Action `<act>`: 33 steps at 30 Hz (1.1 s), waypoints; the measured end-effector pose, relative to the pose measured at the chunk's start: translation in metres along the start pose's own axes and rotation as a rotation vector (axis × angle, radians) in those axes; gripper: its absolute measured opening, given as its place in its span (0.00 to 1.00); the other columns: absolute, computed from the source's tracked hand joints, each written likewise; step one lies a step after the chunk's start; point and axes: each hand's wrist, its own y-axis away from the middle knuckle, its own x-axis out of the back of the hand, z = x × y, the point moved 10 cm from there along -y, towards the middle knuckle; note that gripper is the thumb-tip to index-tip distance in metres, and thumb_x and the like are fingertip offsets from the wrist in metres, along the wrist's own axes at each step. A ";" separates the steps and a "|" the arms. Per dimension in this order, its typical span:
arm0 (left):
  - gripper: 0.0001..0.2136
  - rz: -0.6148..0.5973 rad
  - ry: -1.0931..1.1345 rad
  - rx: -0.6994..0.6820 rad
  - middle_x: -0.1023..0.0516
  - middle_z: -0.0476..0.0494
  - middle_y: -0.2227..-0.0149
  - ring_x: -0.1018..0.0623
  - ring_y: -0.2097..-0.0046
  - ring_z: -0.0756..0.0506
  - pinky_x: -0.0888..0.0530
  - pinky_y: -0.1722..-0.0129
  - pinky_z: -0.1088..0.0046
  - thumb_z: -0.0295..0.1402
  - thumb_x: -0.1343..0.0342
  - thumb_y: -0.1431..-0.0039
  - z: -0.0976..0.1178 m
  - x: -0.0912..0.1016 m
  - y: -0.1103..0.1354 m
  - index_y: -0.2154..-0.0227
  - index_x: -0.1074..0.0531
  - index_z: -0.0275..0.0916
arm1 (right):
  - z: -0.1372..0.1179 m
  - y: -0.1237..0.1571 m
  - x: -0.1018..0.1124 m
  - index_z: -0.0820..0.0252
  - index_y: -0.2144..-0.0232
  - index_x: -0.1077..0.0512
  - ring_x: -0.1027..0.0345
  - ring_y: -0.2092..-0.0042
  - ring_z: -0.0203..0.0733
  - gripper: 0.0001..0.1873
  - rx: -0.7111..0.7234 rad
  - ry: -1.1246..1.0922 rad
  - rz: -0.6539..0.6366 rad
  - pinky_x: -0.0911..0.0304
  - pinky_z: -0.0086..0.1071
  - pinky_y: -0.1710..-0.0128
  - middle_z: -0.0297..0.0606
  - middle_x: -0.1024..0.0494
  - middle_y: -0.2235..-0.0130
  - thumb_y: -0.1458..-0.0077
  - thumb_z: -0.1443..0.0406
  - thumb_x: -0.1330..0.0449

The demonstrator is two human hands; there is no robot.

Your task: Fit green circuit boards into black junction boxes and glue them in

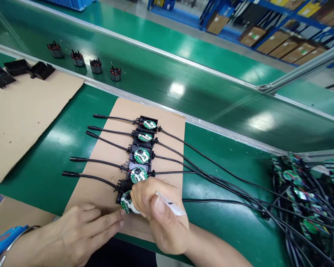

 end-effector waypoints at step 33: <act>0.16 0.186 0.414 0.055 0.26 0.43 0.47 0.23 0.52 0.47 0.25 0.55 0.74 0.26 0.56 0.35 0.007 0.022 -0.015 0.46 0.35 0.36 | -0.038 0.054 0.008 0.52 0.78 0.40 0.45 0.81 0.40 0.21 0.179 0.236 0.027 0.46 0.36 0.81 0.32 0.43 0.84 0.41 0.48 0.49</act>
